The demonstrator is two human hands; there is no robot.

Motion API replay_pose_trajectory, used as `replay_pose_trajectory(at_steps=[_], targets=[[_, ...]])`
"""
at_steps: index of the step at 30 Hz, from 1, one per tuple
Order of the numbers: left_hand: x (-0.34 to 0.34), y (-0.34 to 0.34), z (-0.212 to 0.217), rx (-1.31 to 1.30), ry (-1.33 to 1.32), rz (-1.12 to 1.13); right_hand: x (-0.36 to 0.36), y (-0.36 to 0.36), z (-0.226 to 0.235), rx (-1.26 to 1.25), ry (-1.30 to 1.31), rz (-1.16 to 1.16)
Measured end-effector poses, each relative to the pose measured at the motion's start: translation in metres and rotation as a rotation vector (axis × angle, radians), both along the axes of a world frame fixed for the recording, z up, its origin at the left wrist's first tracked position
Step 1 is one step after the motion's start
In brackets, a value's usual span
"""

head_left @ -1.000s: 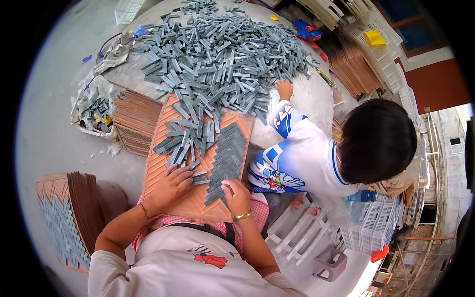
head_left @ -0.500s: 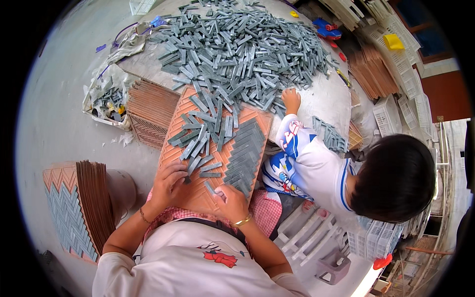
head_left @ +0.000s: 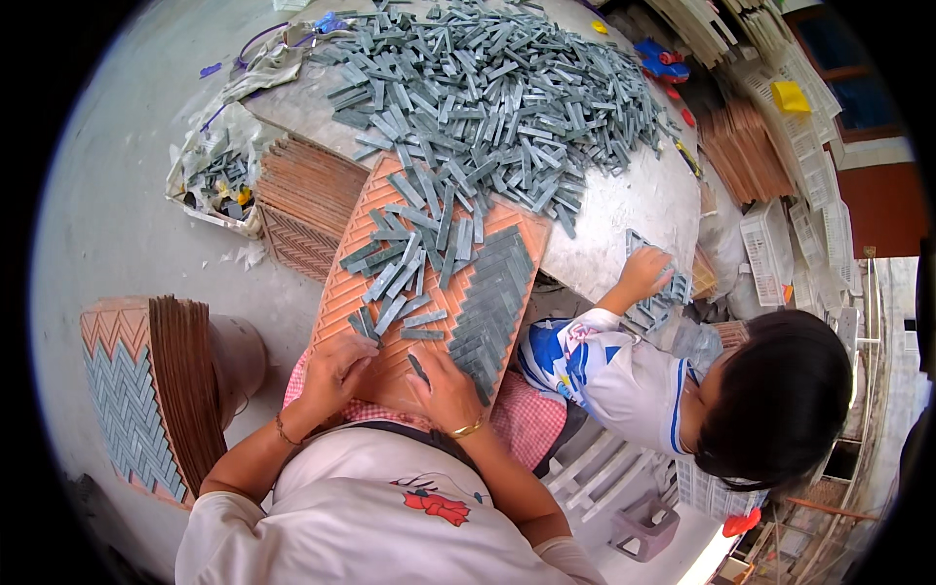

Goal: The person arranges small gray paper tiles by hand on a flat board, forming a herringbone pattern. A child nearby also handles tiles, but the primary focus is the adult's placement of tiles one at a time.

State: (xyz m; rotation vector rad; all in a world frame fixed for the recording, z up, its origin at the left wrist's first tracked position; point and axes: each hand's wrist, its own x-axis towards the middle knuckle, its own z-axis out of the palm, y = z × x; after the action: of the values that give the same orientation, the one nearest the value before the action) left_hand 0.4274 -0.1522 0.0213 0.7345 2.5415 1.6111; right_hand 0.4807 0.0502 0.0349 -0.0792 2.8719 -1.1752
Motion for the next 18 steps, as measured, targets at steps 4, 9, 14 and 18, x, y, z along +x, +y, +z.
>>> replay_pose_trajectory(at_steps=[4,9,14,18], targets=[[-0.002,-0.002,0.001,-0.003,0.017,-0.003,-0.014,0.012,-0.011,-0.004,0.003,0.154],[-0.005,-0.003,0.004,-0.027,0.008,-0.022,-0.013,0.024,-0.019,0.007,0.046,0.227],[-0.005,-0.001,-0.001,-0.045,0.087,-0.020,-0.020,0.031,-0.008,-0.111,0.013,0.167],[-0.010,-0.001,-0.003,-0.138,0.169,-0.008,-0.035,0.037,-0.005,0.043,0.249,0.049]])
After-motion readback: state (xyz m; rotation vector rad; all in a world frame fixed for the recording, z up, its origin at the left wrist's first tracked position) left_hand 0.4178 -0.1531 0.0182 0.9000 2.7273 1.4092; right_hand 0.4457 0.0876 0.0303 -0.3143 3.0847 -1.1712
